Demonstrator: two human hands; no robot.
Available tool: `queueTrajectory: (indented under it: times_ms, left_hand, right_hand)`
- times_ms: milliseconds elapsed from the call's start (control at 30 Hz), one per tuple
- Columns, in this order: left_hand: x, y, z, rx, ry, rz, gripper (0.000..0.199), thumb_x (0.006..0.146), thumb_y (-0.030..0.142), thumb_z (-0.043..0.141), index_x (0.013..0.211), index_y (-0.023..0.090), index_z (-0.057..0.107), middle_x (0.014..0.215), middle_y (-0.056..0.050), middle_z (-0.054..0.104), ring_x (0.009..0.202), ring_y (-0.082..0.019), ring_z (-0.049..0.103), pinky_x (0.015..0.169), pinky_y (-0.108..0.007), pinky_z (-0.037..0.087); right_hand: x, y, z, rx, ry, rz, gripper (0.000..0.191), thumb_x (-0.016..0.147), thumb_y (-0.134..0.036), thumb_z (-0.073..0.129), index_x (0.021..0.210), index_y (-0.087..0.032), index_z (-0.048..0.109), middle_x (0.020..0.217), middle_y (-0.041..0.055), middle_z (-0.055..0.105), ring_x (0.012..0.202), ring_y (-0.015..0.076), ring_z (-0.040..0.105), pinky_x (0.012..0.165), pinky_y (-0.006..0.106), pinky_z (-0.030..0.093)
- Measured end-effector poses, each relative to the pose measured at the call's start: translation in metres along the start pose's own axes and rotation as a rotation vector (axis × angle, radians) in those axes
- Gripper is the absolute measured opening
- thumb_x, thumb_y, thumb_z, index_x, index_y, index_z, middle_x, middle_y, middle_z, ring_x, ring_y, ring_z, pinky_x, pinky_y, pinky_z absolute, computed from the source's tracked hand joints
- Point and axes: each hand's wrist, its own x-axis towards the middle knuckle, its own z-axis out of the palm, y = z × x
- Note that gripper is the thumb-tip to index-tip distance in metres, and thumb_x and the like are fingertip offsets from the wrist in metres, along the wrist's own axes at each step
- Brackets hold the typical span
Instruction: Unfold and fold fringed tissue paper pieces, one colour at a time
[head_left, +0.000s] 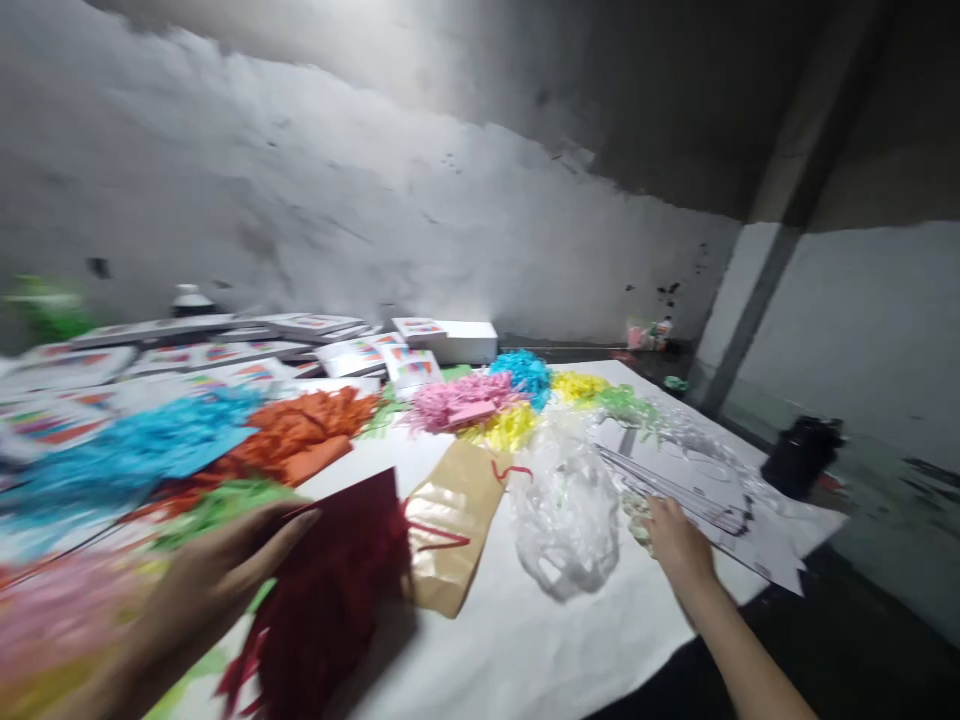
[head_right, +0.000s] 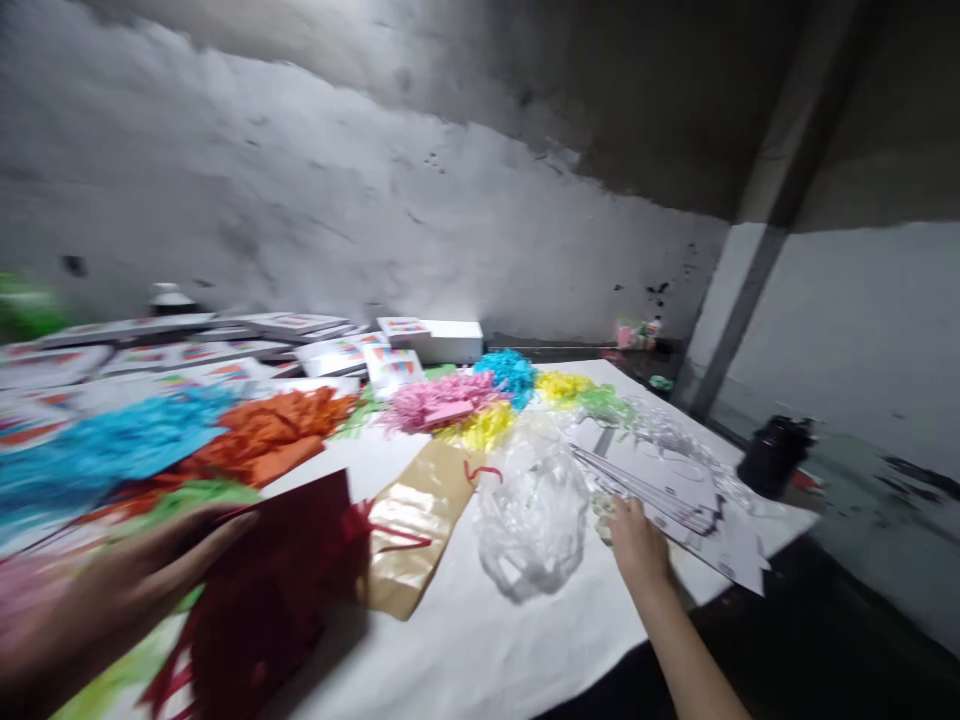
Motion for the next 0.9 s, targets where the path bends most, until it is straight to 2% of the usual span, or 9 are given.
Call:
queueTrajectory:
  times_ms: [100, 133, 167, 200, 267, 400, 600, 800, 900]
  left_hand:
    - [-0.023, 0.000, 0.001, -0.160, -0.145, -0.047, 0.052, 0.078, 0.066, 0.061, 0.093, 0.019, 0.073, 0.083, -0.003, 0.078, 0.071, -0.022, 0.070, 0.060, -0.024, 0.055]
    - [-0.034, 0.005, 0.004, -0.224, -0.163, -0.048, 0.046, 0.081, 0.060, 0.061, 0.097, 0.018, 0.072, 0.086, -0.004, 0.078, 0.073, -0.023, 0.071, 0.062, -0.025, 0.055]
    - [-0.047, 0.011, 0.007, -0.278, -0.180, -0.038, 0.041, 0.084, 0.055, 0.061, 0.099, 0.018, 0.072, 0.088, -0.005, 0.078, 0.076, -0.023, 0.072, 0.065, -0.026, 0.056]
    - [-0.060, 0.019, 0.010, -0.325, -0.198, -0.029, 0.037, 0.086, 0.050, 0.061, 0.101, 0.018, 0.071, 0.090, -0.006, 0.078, 0.078, -0.023, 0.072, 0.068, -0.026, 0.057]
    - [-0.089, 0.034, 0.016, -0.415, -0.235, -0.009, 0.032, 0.090, 0.046, 0.058, 0.103, 0.019, 0.071, 0.091, -0.006, 0.078, 0.077, -0.022, 0.072, 0.069, -0.026, 0.056]
    - [-0.143, 0.043, 0.019, -0.622, -0.267, 0.016, 0.041, 0.095, 0.050, 0.053, 0.117, 0.019, 0.068, 0.105, -0.009, 0.075, 0.092, -0.024, 0.070, 0.082, -0.029, 0.056]
    - [-0.193, 0.023, 0.019, -0.914, -0.313, -0.212, 0.037, 0.094, 0.046, 0.061, 0.122, 0.023, 0.064, 0.114, -0.008, 0.070, 0.104, -0.024, 0.064, 0.093, -0.032, 0.051]
    - [-0.206, 0.028, 0.032, -1.306, -0.307, -0.373, 0.027, 0.094, 0.042, 0.063, 0.109, 0.019, 0.067, 0.109, -0.010, 0.071, 0.100, -0.024, 0.065, 0.093, -0.037, 0.049]
    - [-0.208, 0.028, 0.038, -1.373, -0.276, -0.456, 0.026, 0.093, 0.041, 0.065, 0.105, 0.018, 0.067, 0.102, -0.008, 0.071, 0.093, -0.021, 0.066, 0.088, -0.034, 0.050]
  right_hand:
    - [-0.049, -0.058, -0.026, 0.174, 0.243, -0.260, 0.022, 0.100, -0.030, 0.051, 0.113, -0.019, 0.064, 0.105, 0.0100, 0.070, 0.095, 0.0205, 0.068, 0.083, 0.033, 0.054]
    - [-0.070, -0.085, -0.034, 0.385, 0.457, -0.483, 0.016, 0.098, -0.025, 0.054, 0.107, -0.019, 0.066, 0.094, 0.0081, 0.071, 0.087, 0.0197, 0.069, 0.082, 0.033, 0.054]
    - [-0.093, -0.113, -0.041, 0.545, 0.548, -0.681, 0.019, 0.096, -0.018, 0.057, 0.112, -0.021, 0.065, 0.091, 0.0065, 0.072, 0.084, 0.0190, 0.070, 0.079, 0.031, 0.055]
    - [-0.116, -0.142, -0.046, 0.647, 0.577, -0.795, 0.026, 0.094, -0.013, 0.058, 0.118, -0.021, 0.065, 0.082, 0.0044, 0.071, 0.075, 0.0172, 0.068, 0.071, 0.028, 0.055]
    - [-0.154, -0.194, -0.052, 0.757, 0.559, -0.834, 0.033, 0.090, -0.017, 0.065, 0.124, -0.018, 0.064, 0.079, 0.0049, 0.070, 0.067, 0.0171, 0.066, 0.063, 0.027, 0.055]
    - [-0.192, -0.245, -0.049, 0.968, 0.363, -0.718, 0.032, 0.093, -0.019, 0.055, 0.122, -0.022, 0.067, 0.101, 0.0132, 0.070, 0.090, 0.0267, 0.068, 0.076, 0.039, 0.059]
    - [-0.203, -0.233, -0.053, 1.337, -0.143, -0.392, 0.015, 0.091, -0.032, 0.062, 0.086, -0.026, 0.075, 0.083, 0.0044, 0.066, 0.077, 0.0192, 0.064, 0.071, 0.029, 0.052]
    - [-0.197, -0.235, -0.054, 1.639, -0.872, -0.046, 0.030, 0.075, -0.048, 0.079, 0.072, -0.019, 0.070, 0.070, 0.0006, 0.066, 0.069, 0.0159, 0.061, 0.064, 0.024, 0.048]
    - [-0.198, -0.236, -0.048, 1.618, -0.885, -0.017, 0.034, 0.078, -0.052, 0.076, 0.078, -0.018, 0.071, 0.072, 0.0024, 0.068, 0.070, 0.0171, 0.063, 0.063, 0.025, 0.048]
